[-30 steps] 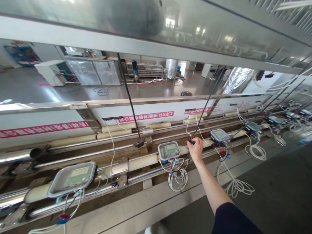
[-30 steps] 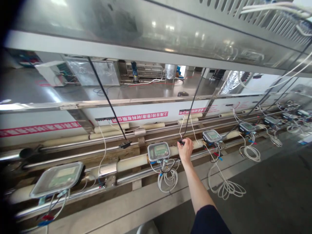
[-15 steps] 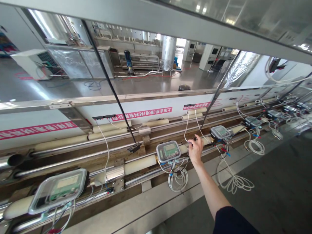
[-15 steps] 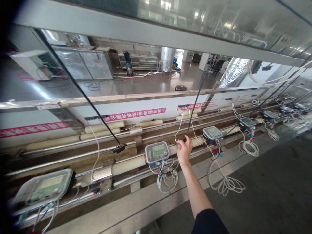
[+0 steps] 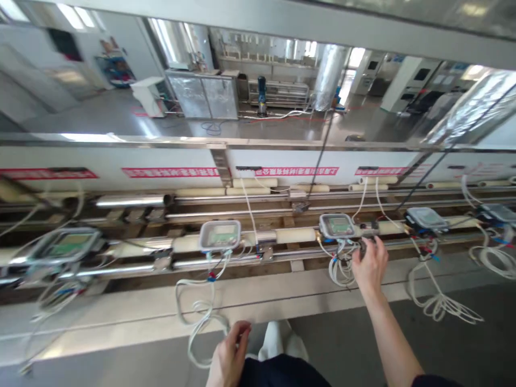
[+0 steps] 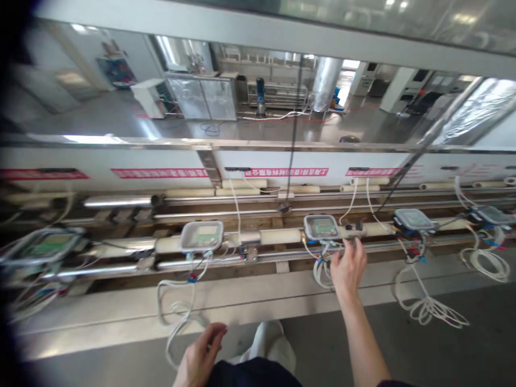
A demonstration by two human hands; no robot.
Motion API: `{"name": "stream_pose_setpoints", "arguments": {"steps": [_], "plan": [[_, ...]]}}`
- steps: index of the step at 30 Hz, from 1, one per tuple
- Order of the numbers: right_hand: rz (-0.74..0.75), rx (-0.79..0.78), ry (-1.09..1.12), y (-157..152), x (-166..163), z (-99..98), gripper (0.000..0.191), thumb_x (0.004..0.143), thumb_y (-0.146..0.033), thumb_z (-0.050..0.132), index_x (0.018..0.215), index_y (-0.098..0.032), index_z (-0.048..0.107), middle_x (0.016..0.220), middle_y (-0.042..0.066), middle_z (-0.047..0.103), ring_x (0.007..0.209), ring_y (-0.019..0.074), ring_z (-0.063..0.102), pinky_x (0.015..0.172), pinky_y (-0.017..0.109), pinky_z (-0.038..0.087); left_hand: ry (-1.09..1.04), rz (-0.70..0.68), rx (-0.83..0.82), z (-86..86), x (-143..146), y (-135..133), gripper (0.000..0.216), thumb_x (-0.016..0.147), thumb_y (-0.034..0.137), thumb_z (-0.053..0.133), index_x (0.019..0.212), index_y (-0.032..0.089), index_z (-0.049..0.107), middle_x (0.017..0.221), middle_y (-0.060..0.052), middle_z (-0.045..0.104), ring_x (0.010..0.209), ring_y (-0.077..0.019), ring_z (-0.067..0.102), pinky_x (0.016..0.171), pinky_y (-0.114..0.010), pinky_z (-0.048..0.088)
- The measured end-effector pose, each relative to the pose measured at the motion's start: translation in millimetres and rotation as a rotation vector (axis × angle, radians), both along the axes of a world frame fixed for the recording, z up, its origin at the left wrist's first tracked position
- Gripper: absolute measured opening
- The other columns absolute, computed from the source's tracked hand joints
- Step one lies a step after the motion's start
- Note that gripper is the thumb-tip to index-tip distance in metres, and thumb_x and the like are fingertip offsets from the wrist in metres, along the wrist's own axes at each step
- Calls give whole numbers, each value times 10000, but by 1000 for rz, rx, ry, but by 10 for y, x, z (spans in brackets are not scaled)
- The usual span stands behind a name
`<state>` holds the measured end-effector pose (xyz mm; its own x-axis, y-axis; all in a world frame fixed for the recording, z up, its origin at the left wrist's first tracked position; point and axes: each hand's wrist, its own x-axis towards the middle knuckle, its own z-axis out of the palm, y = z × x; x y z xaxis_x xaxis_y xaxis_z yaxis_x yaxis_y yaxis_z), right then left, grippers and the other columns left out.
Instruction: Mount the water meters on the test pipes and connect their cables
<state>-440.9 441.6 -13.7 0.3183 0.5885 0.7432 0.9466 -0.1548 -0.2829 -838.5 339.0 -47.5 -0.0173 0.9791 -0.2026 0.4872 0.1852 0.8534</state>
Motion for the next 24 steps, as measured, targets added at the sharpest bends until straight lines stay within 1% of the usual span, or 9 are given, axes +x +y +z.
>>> {"name": "stream_pose_setpoints", "arguments": {"steps": [2, 7, 10, 12, 15, 18, 20, 22, 24], "plan": [[61, -3, 21, -139, -349, -125, 367, 769, -252, 515, 1114, -138, 570, 1298, 198, 425, 1210, 343, 398, 968, 527, 338, -11, -38, 1, 36, -268, -113, 236, 836, 381, 427, 874, 224, 599, 791, -11, 688, 674, -157, 650, 624, -229, 486], [208, -93, 66, -507, -1362, -451, 310, 777, -267, 503, 1052, -155, 594, 1241, 180, 475, 1168, 321, 449, 941, 518, 380, 38, -42, 14, 46, -973, -445, 247, 872, 326, 377, 889, 196, 586, 785, -23, 676, 683, -151, 633, 653, -242, 474], [311, -184, 116, -701, -1985, -535, 269, 799, -247, 475, 1028, -173, 596, 1172, 154, 526, 1113, 287, 492, 928, 489, 415, 48, -39, 4, 45, -1328, -543, 245, 874, 326, 377, 906, 199, 584, 828, -24, 688, 723, -154, 646, 670, -243, 481], [375, -240, 159, -776, -2358, -531, 248, 811, -233, 459, 1009, -184, 599, 1128, 142, 549, 1083, 274, 512, 915, 469, 437, 47, -38, -7, 70, -1499, -520, 248, 871, 325, 375, 904, 204, 589, 843, -23, 694, 739, -160, 652, 684, -250, 487], [476, -303, 226, -799, -2808, -454, 221, 819, -203, 443, 962, -198, 611, 1086, 128, 567, 1056, 258, 534, 901, 443, 459, 69, -36, 29, 137, -1625, -356, 262, 866, 310, 370, 894, 207, 610, 844, -32, 697, 777, -172, 656, 731, -268, 490], [543, -333, 300, -752, -3102, -343, 211, 813, -164, 440, 913, -200, 623, 1048, 117, 584, 1023, 244, 552, 906, 430, 461, 94, -18, 138, 158, -1617, -78, 268, 856, 278, 370, 932, 198, 615, 871, -51, 692, 791, -177, 653, 752, -283, 493], [564, -340, 356, -708, -3214, -277, 215, 804, -136, 441, 885, -204, 628, 1017, 104, 596, 993, 231, 565, 905, 417, 462, 107, -24, 236, 113, -1580, 148, 283, 851, 268, 365, 980, 179, 602, 928, -73, 678, 814, -185, 646, 746, -297, 498], [584, -350, 412, -663, -3267, -227, 223, 794, -107, 444, 868, -206, 629, 977, 88, 608, 963, 215, 578, 890, 392, 469, 141, -36, 343, 37, -1538, 390, 307, 856, 284, 362, 1028, 156, 582, 995, -100, 650, 889, -205, 627, 763, -322, 500], [610, -366, 466, -618, -3275, -195, 230, 781, -80, 451, 861, -203, 628, 933, 73, 620, 929, 199, 591, 861, 356, 478, 227, -22, 431, -36, -1492, 638, 337, 863, 314, 367, 1070, 134, 564, 1029, -124, 627, 968, -235, 595, 806, -360, 490]]}}
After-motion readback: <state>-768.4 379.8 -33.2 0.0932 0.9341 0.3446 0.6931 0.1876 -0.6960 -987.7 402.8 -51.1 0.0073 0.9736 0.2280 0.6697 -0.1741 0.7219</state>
